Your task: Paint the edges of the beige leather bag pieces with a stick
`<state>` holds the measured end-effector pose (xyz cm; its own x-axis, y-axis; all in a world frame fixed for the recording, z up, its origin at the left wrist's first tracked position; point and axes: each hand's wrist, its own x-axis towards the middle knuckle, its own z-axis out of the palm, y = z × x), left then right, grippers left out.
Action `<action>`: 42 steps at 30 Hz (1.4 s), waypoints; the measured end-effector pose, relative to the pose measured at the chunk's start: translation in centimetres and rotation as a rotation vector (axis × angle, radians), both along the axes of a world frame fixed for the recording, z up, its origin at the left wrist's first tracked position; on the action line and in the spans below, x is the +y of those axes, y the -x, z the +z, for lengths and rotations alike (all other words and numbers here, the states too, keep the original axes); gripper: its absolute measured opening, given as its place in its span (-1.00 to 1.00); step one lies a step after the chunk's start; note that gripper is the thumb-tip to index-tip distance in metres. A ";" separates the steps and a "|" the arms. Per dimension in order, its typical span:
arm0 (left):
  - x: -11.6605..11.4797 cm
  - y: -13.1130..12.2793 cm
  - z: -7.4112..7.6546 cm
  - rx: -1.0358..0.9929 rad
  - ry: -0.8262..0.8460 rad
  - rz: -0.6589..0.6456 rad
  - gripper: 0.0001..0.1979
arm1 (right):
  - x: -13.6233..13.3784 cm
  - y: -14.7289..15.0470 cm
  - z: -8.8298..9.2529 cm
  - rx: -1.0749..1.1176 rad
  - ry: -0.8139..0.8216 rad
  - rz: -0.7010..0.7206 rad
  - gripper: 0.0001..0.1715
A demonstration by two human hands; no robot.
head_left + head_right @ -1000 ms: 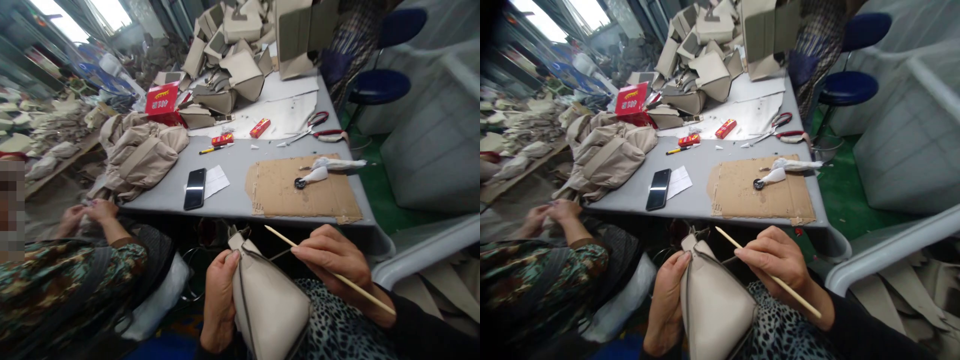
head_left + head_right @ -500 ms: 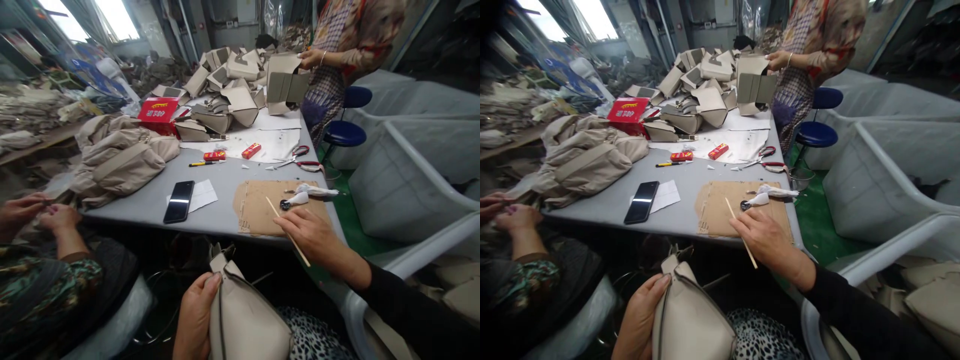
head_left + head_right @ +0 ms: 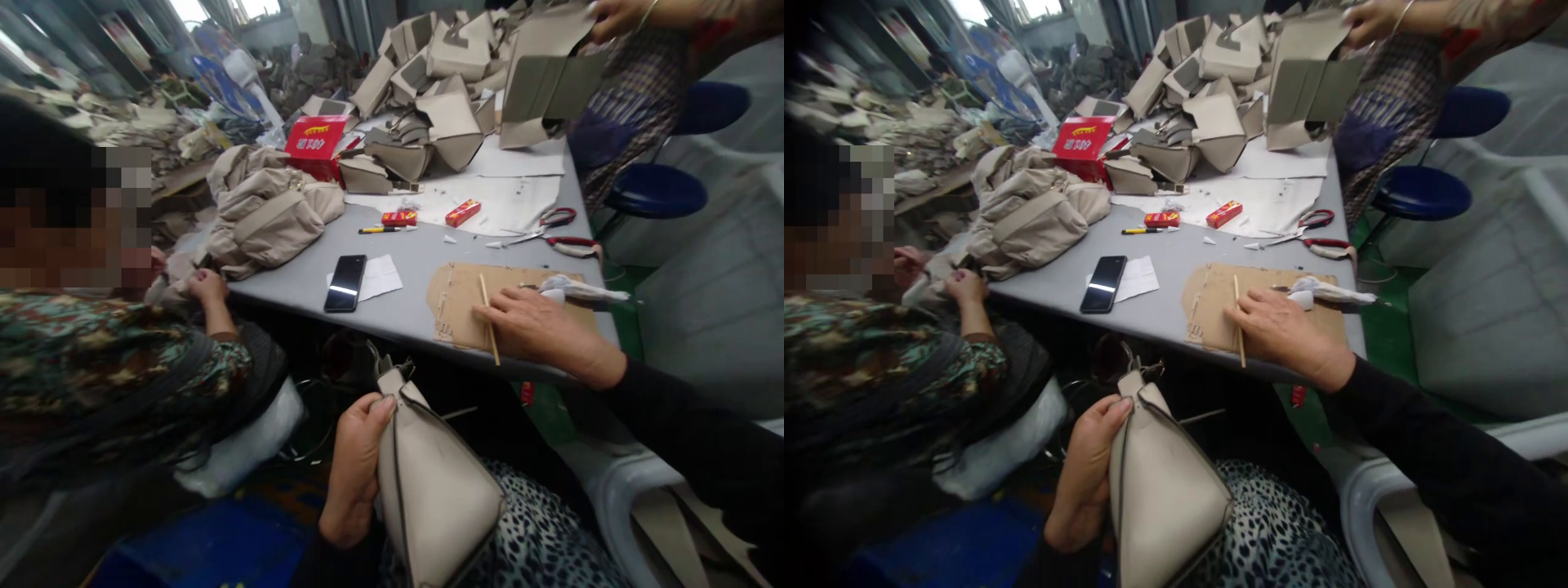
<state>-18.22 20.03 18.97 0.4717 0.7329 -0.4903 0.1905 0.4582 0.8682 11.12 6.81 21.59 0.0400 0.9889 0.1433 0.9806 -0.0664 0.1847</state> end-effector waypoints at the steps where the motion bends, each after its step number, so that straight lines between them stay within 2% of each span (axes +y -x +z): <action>1: -0.1 0.1 0.1 -0.004 0.000 0.005 -0.64 | -0.2 0.5 0.2 0.019 -0.035 0.005 -0.60; 4: -0.4 0.4 0.0 -0.019 0.007 0.018 -0.64 | -0.8 3.2 0.5 0.267 -0.191 0.040 -0.59; 8: -0.6 0.6 -0.1 -0.047 0.018 0.011 -0.65 | -0.4 8.3 -0.6 0.991 -0.280 0.119 -0.69; 11: -0.7 0.7 0.1 -0.062 0.023 -0.003 -0.66 | 0.8 10.8 -2.5 1.419 -0.231 0.052 -0.69; 14: -1.0 0.8 0.5 -0.070 0.026 -0.015 -0.67 | 2.0 11.9 -4.1 1.814 -0.117 0.009 -0.63; 17: -1.3 0.9 0.9 -0.077 0.035 -0.024 -0.68 | 2.9 12.4 -4.8 2.065 -0.032 0.042 -0.60; 22: -1.4 1.1 0.8 -0.048 -0.003 -0.039 -0.71 | 3.4 12.7 -4.7 2.269 0.082 0.070 -0.54; 27: -1.3 1.1 0.6 -0.044 -0.024 -0.084 -0.70 | 3.2 12.7 -4.6 2.243 0.162 0.028 -0.63; 36: -0.7 1.1 0.9 -0.017 -0.014 -0.235 -0.71 | 3.3 12.7 -5.1 2.330 0.188 0.015 -0.65; 42: 0.7 1.9 1.3 0.057 0.003 -0.419 -0.65 | 3.2 12.9 -5.6 2.352 0.178 -0.002 -0.69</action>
<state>-20.17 20.70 20.30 0.7006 0.4824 -0.5259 0.4086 0.3330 0.8498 -1.77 9.97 15.99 -0.0535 0.9815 -0.1839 -0.5476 -0.1829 -0.8165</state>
